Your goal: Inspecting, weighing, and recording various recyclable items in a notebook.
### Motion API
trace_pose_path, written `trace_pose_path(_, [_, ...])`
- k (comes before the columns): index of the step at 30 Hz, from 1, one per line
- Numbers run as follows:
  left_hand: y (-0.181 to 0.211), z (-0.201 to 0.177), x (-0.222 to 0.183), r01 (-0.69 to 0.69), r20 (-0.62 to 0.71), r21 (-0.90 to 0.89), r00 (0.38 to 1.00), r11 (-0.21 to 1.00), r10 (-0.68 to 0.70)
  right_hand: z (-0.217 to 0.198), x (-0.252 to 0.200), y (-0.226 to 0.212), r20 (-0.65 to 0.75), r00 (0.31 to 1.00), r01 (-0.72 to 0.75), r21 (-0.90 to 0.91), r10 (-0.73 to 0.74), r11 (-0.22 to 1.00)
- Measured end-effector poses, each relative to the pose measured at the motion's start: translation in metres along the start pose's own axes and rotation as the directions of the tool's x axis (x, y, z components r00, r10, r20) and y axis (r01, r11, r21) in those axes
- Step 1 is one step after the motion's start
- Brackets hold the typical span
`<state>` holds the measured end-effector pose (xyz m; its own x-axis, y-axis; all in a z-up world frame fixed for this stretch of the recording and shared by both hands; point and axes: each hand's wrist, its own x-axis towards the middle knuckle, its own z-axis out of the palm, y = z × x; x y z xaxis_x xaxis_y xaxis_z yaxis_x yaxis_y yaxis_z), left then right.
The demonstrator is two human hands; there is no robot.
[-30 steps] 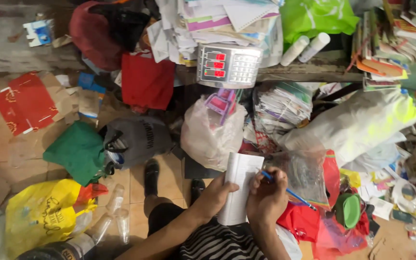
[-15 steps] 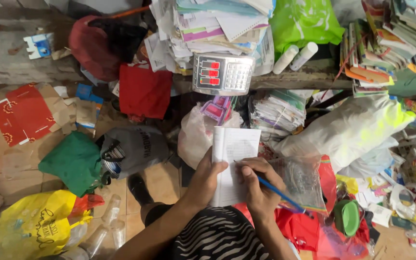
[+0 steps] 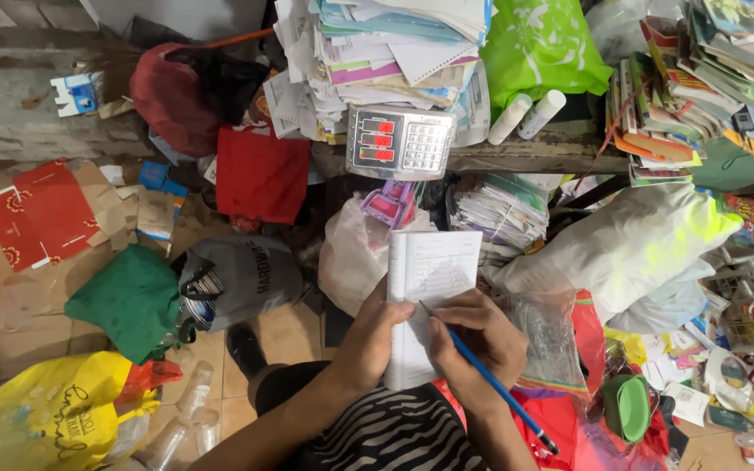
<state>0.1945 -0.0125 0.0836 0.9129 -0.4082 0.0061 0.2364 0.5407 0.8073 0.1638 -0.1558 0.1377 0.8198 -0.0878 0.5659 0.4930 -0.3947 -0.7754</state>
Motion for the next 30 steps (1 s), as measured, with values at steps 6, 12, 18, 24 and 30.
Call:
trace_pose_path(6, [0.008, 0.011, -0.009, -0.037, -0.006, -0.008, 0.999, 0.999, 0.037, -0.001, -0.003, -0.003, -0.013, 1.0, 0.02, 0.112, -0.018, 0.993])
trace_pose_path(12, [0.009, 0.012, -0.017, -0.061, -0.067, 0.11, 0.995, 0.992, 0.069, 0.005, -0.021, 0.02, -0.01, 1.0, -0.024, 0.253, 0.028, 0.967])
trace_pose_path(18, [0.007, 0.008, -0.023, -0.038, -0.081, 0.11, 0.996, 0.993, 0.047, 0.008, -0.018, 0.013, -0.011, 0.998, 0.06, 0.241, -0.059, 0.969])
trace_pose_path(24, [0.012, 0.008, -0.027, -0.023, -0.094, 0.156, 0.995, 0.987, 0.038, 0.01, -0.016, 0.002, 0.007, 0.999, 0.051, 0.203, -0.054, 0.978])
trace_pose_path(30, [0.019, 0.011, -0.032, 0.01, -0.096, 0.177, 0.995, 0.984, 0.008, 0.012, -0.016, -0.003, 0.013, 0.998, 0.057, 0.194, -0.061, 0.979])
